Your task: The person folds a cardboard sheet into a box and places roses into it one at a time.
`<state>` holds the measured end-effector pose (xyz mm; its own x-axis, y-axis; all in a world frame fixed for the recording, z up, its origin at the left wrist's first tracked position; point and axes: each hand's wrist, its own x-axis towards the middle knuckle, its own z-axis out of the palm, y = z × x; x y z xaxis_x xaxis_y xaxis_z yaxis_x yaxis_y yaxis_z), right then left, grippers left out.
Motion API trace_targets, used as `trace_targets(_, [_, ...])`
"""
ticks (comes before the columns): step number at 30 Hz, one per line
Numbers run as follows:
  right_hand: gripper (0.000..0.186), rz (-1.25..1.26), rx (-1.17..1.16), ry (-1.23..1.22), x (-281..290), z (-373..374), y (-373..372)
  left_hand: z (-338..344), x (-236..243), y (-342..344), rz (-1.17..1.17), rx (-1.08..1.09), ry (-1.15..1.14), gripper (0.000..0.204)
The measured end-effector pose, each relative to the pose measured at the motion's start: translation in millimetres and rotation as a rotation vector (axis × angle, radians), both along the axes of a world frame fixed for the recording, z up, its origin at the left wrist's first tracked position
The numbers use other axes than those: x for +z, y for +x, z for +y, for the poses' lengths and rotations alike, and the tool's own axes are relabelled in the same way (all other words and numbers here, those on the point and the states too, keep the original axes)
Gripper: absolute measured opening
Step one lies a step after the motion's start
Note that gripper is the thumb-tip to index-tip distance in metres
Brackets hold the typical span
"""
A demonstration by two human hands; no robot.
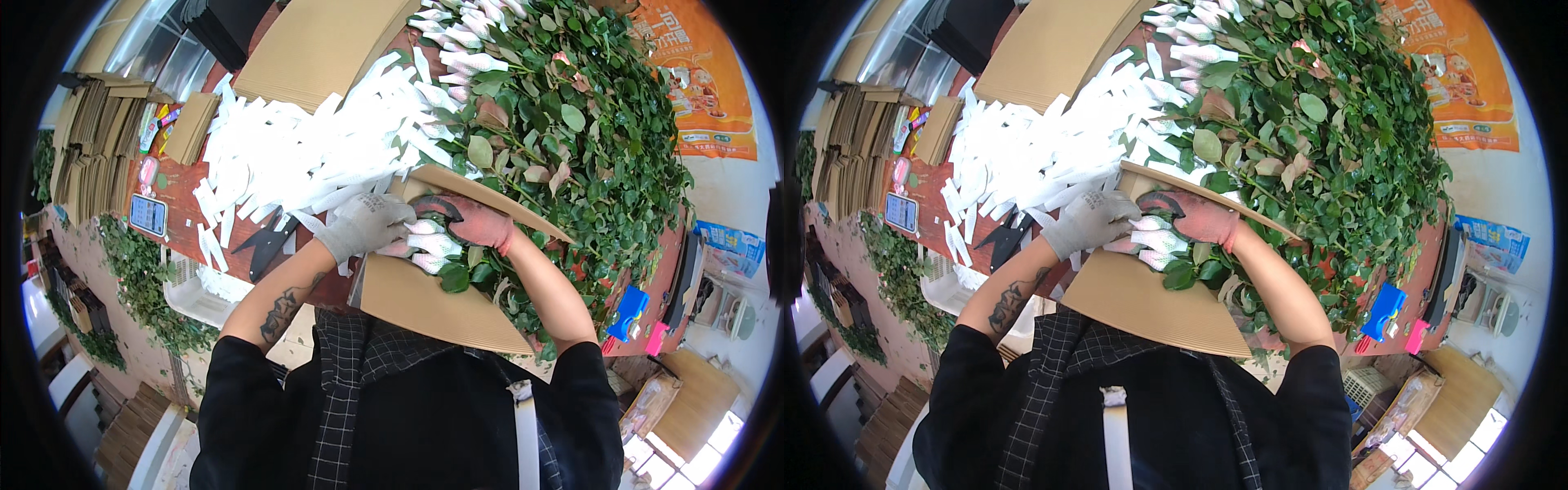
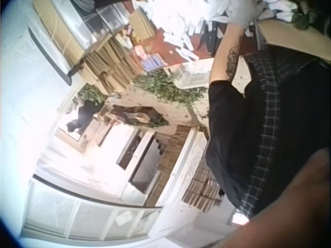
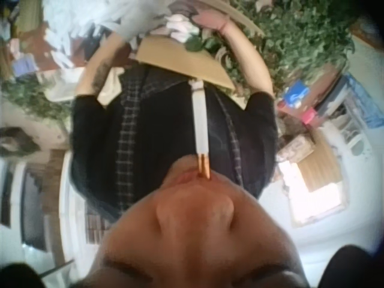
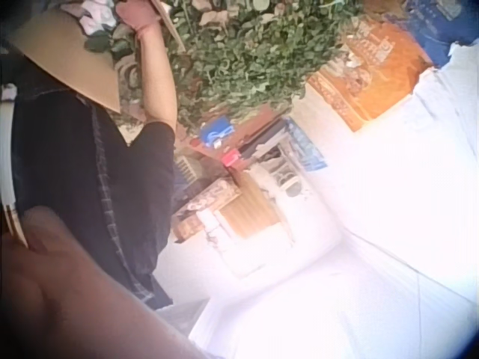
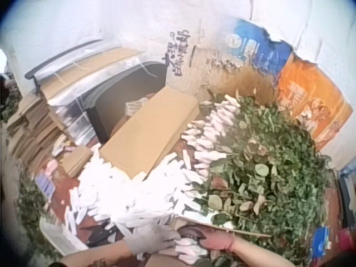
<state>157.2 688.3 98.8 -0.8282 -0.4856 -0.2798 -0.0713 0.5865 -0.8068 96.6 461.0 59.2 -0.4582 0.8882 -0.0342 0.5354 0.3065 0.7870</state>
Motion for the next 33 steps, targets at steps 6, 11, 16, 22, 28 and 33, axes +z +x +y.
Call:
trace_targets(6, [0.046,-0.259,0.054,0.112,-4.7,19.8,13.2,-1.9,6.7,3.6,0.02,-0.009,-0.069,0.02])
trace_targets(11, [0.036,-0.181,0.02,0.229,-29.0,36.9,26.7,9.2,25.7,-2.7,0.056,-0.044,-0.101,0.024])
trace_targets(16, [0.036,-0.013,-0.274,0.387,-17.1,23.4,45.0,38.8,40.4,20.5,0.535,-0.267,0.221,0.048])
trace_targets(22, [0.031,0.031,-0.184,0.34,-38.5,35.2,51.6,54.8,12.6,18.4,0.397,-0.507,-0.07,0.048])
trace_targets(28, [0.039,0.308,0.136,0.649,2.3,27.7,65.1,49.8,-37.9,23.3,0.477,-0.477,0.037,0.042])
trace_targets(33, [0.035,0.517,-0.052,0.628,-24.4,74.8,97.7,51.0,-1.8,27.7,0.424,-0.475,-0.082,0.037])
